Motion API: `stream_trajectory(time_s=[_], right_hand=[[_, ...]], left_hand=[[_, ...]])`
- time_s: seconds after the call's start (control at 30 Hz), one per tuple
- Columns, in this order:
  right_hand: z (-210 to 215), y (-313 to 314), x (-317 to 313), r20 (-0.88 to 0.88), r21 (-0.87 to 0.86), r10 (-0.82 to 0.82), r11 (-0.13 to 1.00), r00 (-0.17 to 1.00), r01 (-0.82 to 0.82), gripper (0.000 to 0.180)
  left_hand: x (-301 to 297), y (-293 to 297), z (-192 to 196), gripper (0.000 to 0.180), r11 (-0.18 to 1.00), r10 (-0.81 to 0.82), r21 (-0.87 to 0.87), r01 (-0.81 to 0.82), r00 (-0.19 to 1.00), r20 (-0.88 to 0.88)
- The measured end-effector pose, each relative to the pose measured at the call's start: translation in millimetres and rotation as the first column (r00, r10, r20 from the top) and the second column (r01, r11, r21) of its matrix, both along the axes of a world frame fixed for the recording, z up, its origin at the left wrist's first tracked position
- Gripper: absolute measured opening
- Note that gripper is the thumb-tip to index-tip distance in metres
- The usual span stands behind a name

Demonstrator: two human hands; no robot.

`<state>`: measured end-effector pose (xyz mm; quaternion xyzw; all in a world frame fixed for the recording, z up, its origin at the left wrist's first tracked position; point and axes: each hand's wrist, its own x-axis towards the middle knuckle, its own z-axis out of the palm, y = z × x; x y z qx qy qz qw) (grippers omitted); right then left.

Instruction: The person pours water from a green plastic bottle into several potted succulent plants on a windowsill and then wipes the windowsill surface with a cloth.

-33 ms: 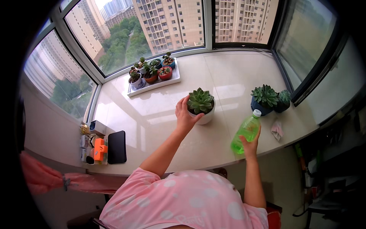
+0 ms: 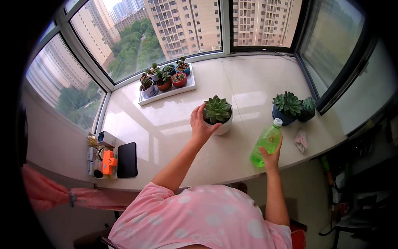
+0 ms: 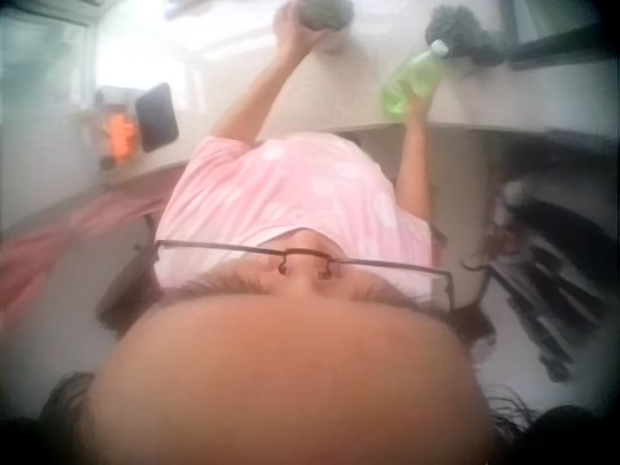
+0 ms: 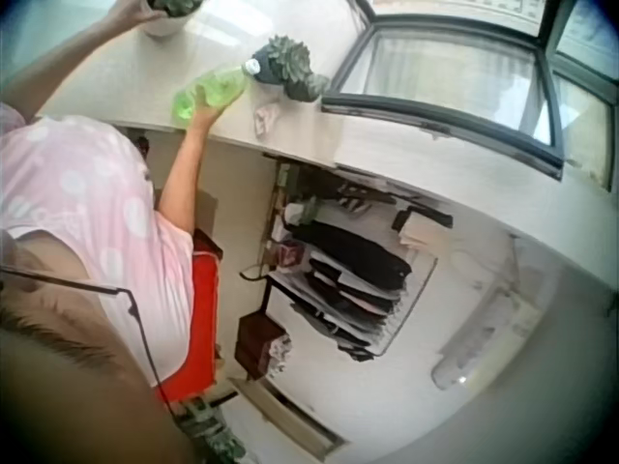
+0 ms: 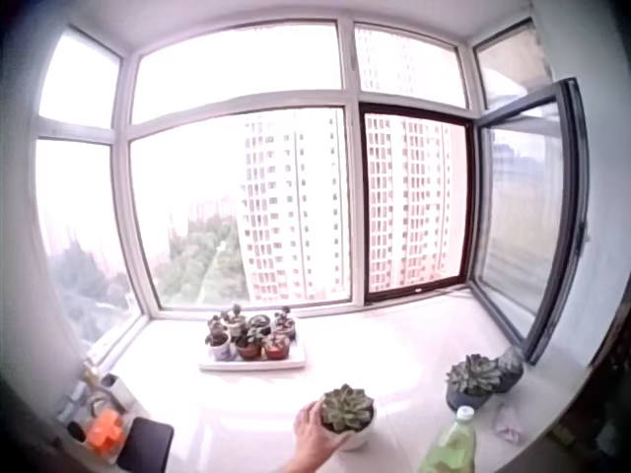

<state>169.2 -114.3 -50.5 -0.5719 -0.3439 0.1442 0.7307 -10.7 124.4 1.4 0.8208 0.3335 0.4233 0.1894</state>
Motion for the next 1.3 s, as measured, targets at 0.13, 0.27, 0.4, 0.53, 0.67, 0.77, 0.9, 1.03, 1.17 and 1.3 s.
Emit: stream_trajectory(time_s=[0.13,0.27,0.4,0.53,0.67,0.77,0.9,1.03,1.17,1.3], right_hand=[[2,5,4,-0.009,-0.019,0.054,0.998,0.998,-0.054,0.1],[10,6,8,-0.021,-0.041,0.105,0.994,0.994,-0.106,0.102],[11,6,17,0.003,-0.08,0.165,0.983,0.986,-0.165,0.103],[20,6,24,-0.057,-0.085,0.305,0.947,0.951,-0.309,0.102],[18,6,30,-0.045,-0.084,0.352,0.931,0.935,-0.355,0.102],[17,6,34,-0.058,-0.068,0.388,0.918,0.92,-0.391,0.103],[20,8,37,-0.073,-0.105,0.398,0.909,0.914,-0.404,0.103],[12,13,44,-0.007,-0.158,0.383,0.912,0.924,-0.379,0.1],[8,13,46,-0.059,-0.172,0.382,0.906,0.922,-0.386,0.098],[9,13,44,-0.097,-0.185,0.355,0.911,0.93,-0.368,0.097]], left_hand=[[9,-6,5,0.095,0.998,0.033,0.051,-0.032,0.999,-0.015],[11,-10,10,0.093,0.996,0.083,0.024,-0.082,0.996,-0.038],[11,-15,13,0.092,0.992,0.123,-0.002,-0.123,0.991,-0.048],[8,-14,9,0.092,0.989,0.146,0.012,-0.145,0.988,-0.052],[3,-14,6,0.091,0.988,0.154,0.024,-0.153,0.988,-0.029],[1,-17,8,0.084,0.985,0.171,0.021,-0.171,0.984,-0.04],[-10,-7,-2,0.084,0.977,0.212,-0.029,-0.213,0.977,-0.018],[-14,1,-4,0.079,0.971,0.234,-0.069,-0.23,0.971,0.045],[-12,1,0,0.075,0.972,0.231,-0.06,-0.229,0.972,0.043],[-18,6,-8,0.072,0.973,0.224,-0.074,-0.219,0.972,0.072]])
